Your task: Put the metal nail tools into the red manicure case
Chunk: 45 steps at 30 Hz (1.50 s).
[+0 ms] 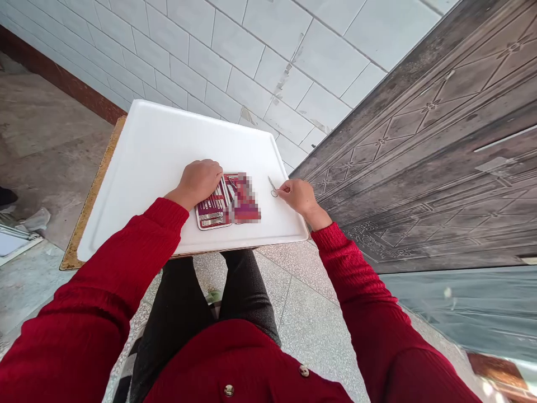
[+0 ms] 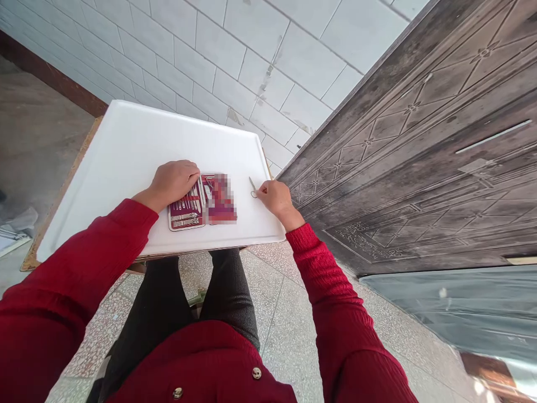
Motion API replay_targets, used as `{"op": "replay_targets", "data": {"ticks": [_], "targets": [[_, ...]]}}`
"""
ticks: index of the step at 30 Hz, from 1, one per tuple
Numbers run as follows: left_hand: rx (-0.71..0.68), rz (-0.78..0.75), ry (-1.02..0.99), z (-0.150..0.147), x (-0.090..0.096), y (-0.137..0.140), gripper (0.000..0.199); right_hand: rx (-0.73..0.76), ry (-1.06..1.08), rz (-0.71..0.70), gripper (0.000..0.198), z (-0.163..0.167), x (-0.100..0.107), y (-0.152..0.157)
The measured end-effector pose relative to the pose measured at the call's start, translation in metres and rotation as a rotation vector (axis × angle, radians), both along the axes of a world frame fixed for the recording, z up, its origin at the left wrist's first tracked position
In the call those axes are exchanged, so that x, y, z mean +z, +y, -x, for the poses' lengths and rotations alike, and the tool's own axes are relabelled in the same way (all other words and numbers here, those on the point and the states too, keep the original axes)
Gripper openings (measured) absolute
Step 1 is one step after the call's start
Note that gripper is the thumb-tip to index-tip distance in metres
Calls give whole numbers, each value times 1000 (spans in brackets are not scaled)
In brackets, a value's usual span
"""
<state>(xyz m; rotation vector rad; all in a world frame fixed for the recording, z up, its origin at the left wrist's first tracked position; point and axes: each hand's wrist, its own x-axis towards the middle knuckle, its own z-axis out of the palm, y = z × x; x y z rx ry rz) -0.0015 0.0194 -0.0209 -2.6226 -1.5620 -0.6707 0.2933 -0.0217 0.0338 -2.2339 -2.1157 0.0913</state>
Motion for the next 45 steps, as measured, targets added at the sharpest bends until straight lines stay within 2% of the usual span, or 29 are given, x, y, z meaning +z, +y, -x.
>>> {"op": "replay_targets", "data": {"ticks": [6,13,19,23,29,33,37,41,45], "targets": [[6,-3,14,2,2,1,34,13,-1,39,17,0,-6,-1],[-1,-6,18,3,3,1,35,-32,-138,90,18,9,-5,10],[8,-1,15,3,2,1,34,-8,-86,212,21,13,6,20],[14,15,19,1,4,-1,34,-47,-4,316,28,17,16,25],[9,16,26,0,4,-2,37,-13,-115,313,31,23,17,28],[-5,10,17,0,2,-1,36,-12,121,343,31,16,20,14],[-19,8,-12,0,0,0,36,30,364,413,25,19,25,-16],[-8,5,0,1,-1,1,37,123,409,500,20,43,30,-41],[-19,-6,-8,1,-1,1,36,187,332,518,27,63,29,-51]]}}
